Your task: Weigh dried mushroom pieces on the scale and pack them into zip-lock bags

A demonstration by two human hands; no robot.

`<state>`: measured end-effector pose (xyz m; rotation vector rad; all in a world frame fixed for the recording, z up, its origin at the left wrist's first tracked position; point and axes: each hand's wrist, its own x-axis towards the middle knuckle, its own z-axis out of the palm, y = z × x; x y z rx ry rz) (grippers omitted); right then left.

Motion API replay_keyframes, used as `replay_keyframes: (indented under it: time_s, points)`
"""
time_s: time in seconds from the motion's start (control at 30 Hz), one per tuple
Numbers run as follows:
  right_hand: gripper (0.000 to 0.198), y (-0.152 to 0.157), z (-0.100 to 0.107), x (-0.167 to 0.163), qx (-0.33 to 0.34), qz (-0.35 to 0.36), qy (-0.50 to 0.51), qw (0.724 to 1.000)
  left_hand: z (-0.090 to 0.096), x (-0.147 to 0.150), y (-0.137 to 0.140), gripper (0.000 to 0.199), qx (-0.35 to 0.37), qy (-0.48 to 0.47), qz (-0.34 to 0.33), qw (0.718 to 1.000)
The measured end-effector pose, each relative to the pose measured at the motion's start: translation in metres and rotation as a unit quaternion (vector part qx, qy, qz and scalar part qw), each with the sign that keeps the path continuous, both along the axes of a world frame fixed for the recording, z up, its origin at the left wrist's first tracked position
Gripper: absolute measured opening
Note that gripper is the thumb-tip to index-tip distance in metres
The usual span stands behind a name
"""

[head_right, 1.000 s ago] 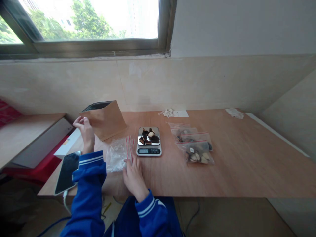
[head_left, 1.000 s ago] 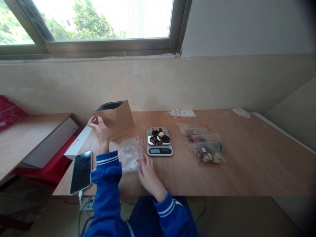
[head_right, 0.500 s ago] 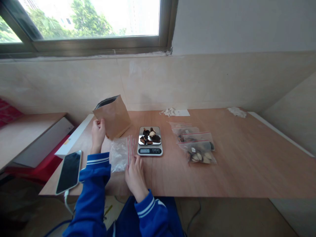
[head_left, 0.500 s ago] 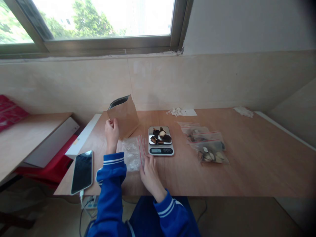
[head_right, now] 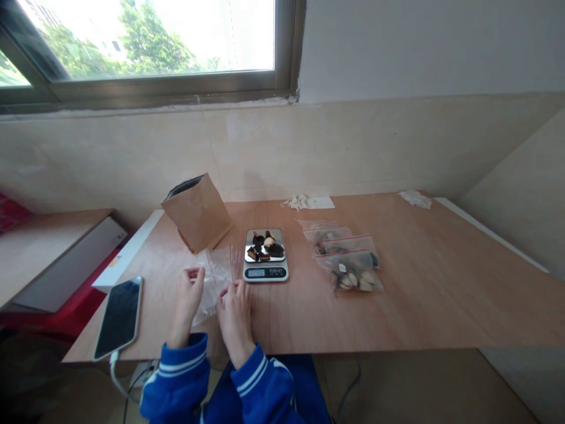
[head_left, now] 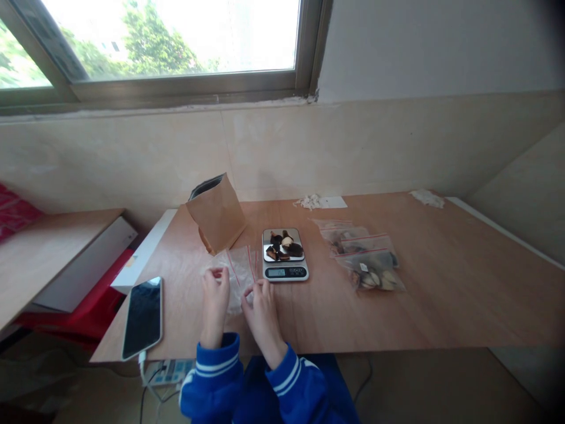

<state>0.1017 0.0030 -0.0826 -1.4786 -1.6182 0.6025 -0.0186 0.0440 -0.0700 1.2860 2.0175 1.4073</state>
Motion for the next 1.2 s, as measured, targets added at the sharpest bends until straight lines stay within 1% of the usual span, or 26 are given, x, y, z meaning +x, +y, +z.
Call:
replay_keyframes:
  time_s: [0.03,0.1,0.17,0.23,0.3,0.4,0.47,0.53,0.67,0.7,0.73,0.8,0.83,0.87,0.9,0.97,1.0,1.03,1.1,1.13,1.2]
  points:
    - [0.013,0.000,0.005,0.002,0.012,-0.005,0.024,1.000,-0.003,0.007,-0.009,0.040,-0.018,-0.030,-0.034,0.999]
    - [0.009,-0.002,0.017,0.010,0.038,0.000,0.080,0.996,-0.001,0.021,-0.023,0.044,-0.044,-0.073,-0.095,0.992]
    - [0.006,-0.005,0.030,0.021,0.044,0.039,0.132,0.990,0.008,0.033,-0.031,0.045,-0.053,-0.085,-0.151,0.984]
    - [0.006,-0.007,0.042,0.032,0.039,0.088,0.162,0.982,0.019,0.041,-0.035,0.045,-0.030,-0.094,-0.175,0.980]
    - [0.008,-0.009,0.053,0.044,0.045,0.124,0.165,0.978,0.027,0.047,-0.036,0.045,-0.002,-0.107,-0.187,0.976]
    - [0.015,-0.011,0.062,0.056,0.063,0.144,0.161,0.974,0.033,0.054,-0.036,0.044,0.029,-0.106,-0.191,0.975]
    - [0.019,-0.011,0.065,0.059,0.056,0.137,0.177,0.973,0.033,0.059,-0.037,0.042,0.040,-0.092,-0.199,0.975]
    - [0.016,-0.009,0.063,0.059,0.039,0.105,0.211,0.971,0.033,0.064,-0.037,0.038,0.047,-0.080,-0.218,0.972]
    - [0.014,0.005,0.051,0.062,0.014,0.050,0.275,0.960,0.035,0.075,-0.038,0.036,0.067,-0.069,-0.246,0.964]
    - [0.013,0.011,0.048,0.067,0.017,0.031,0.282,0.959,0.035,0.076,-0.039,0.036,0.075,-0.070,-0.236,0.966]
    - [0.013,0.017,0.044,0.072,0.021,0.004,0.286,0.958,0.035,0.078,-0.039,0.036,0.086,-0.073,-0.212,0.971]
    - [0.012,0.027,0.039,0.084,0.034,-0.060,0.284,0.956,0.034,0.078,-0.037,0.035,0.111,-0.076,-0.140,0.981]
    - [0.012,0.030,0.038,0.089,0.038,-0.077,0.276,0.957,0.032,0.078,-0.035,0.035,0.123,-0.077,-0.103,0.984]
    - [0.012,0.032,0.038,0.093,0.040,-0.072,0.260,0.962,0.029,0.077,-0.032,0.034,0.133,-0.075,-0.074,0.985]
    - [0.012,0.034,0.039,0.096,0.040,-0.048,0.237,0.970,0.026,0.076,-0.028,0.034,0.142,-0.073,-0.056,0.986]
    - [0.016,0.034,0.041,0.100,0.043,0.014,0.184,0.982,0.019,0.075,-0.018,0.033,0.154,-0.074,-0.035,0.985]
    - [0.020,0.035,0.041,0.102,0.048,0.033,0.157,0.986,0.016,0.075,-0.012,0.034,0.157,-0.078,-0.025,0.984]
    - [0.023,0.037,0.041,0.104,0.061,0.032,0.130,0.989,0.012,0.075,-0.006,0.035,0.160,-0.085,-0.015,0.983]
    - [0.026,0.046,0.036,0.111,0.101,-0.003,0.065,0.993,0.007,0.077,0.006,0.037,0.173,-0.098,-0.006,0.980]
    - [0.027,0.053,0.031,0.116,0.119,-0.019,0.026,0.992,0.005,0.078,0.012,0.037,0.183,-0.102,-0.006,0.978]
    - [0.029,0.068,0.019,0.127,0.135,-0.027,-0.056,0.989,0.000,0.081,0.022,0.038,0.199,-0.098,-0.014,0.975]
